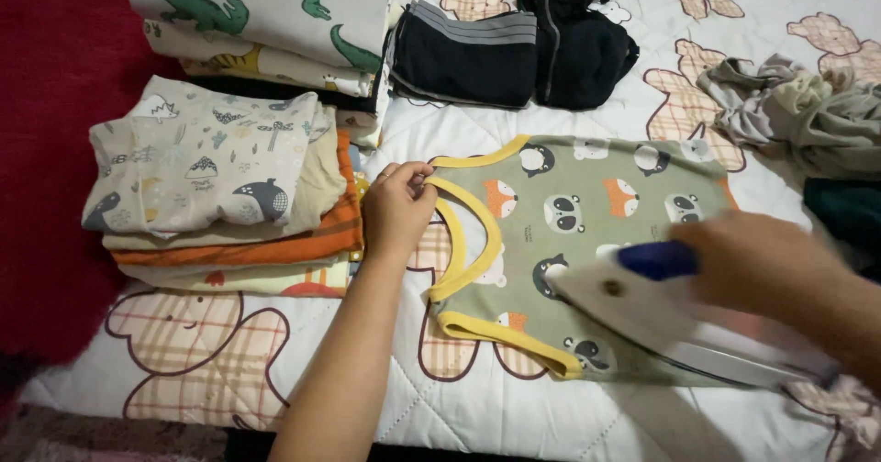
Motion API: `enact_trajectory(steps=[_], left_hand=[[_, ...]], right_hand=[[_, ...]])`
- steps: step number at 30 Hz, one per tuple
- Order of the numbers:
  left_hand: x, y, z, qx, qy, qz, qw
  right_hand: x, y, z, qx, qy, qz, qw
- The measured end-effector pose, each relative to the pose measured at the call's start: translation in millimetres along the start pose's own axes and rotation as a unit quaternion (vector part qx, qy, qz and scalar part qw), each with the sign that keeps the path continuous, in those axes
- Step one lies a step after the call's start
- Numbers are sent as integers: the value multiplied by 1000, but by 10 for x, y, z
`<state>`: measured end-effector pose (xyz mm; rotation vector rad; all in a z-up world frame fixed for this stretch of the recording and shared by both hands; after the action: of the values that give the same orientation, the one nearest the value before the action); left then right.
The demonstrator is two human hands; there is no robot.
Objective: Ironing a baby garment on a bed.
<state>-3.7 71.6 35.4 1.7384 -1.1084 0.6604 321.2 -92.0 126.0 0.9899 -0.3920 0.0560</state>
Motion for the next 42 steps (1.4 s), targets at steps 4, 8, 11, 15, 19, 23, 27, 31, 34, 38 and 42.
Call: enact_trajectory(steps=[4, 8, 11, 15, 19, 23, 27, 31, 34, 38, 42], left_hand=[[17, -15, -1, 4, -4, -15, 1000], [62, -32, -10, 4, -2, -29, 1000], [39, -45, -18, 6, 12, -14, 1000], [23, -44, -12, 9, 19, 8, 1000], [49, 9, -6, 18, 11, 2, 1000], [19, -27, -17, 19, -3, -13, 1000], [37, -19, -20, 12, 0, -16, 1000], [58, -9, -11, 7, 7, -13, 1000], [39, -22, -12, 4, 9, -14, 1000], [21, -41, -10, -2, 15, -25, 1000], [20, -12, 0, 11, -2, -36, 999]], right_hand=[[1012, -818, -290, -12, -63, 15, 998], [1058, -946, -385, -21, -54, 5, 998], [554, -507, -188, -30, -36, -1, 999], [-458, 110, 137, 28, 74, -27, 996], [-1261, 531, 374, 48, 117, -46, 991], [-1431, 614, 423, 67, 137, -36, 988], [-1436, 595, 438, 85, 142, -28, 986], [-1418, 580, 456, 111, 138, -29, 984], [-1415, 587, 478, 115, 138, -38, 983], [-1412, 565, 485, 119, 139, -40, 982], [-1349, 553, 537, 119, 121, -34, 985]])
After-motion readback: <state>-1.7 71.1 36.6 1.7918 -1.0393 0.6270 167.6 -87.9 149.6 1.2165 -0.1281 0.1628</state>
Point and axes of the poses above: each hand's wrist, its own z-axis away from the middle knuckle, its own y-axis out of the back of the hand, x = y × z, the point moved 8 cm from there along -z, towards the middle knuckle, and after that the axes turned 3 degrees about -x, right-handed, at the moved point
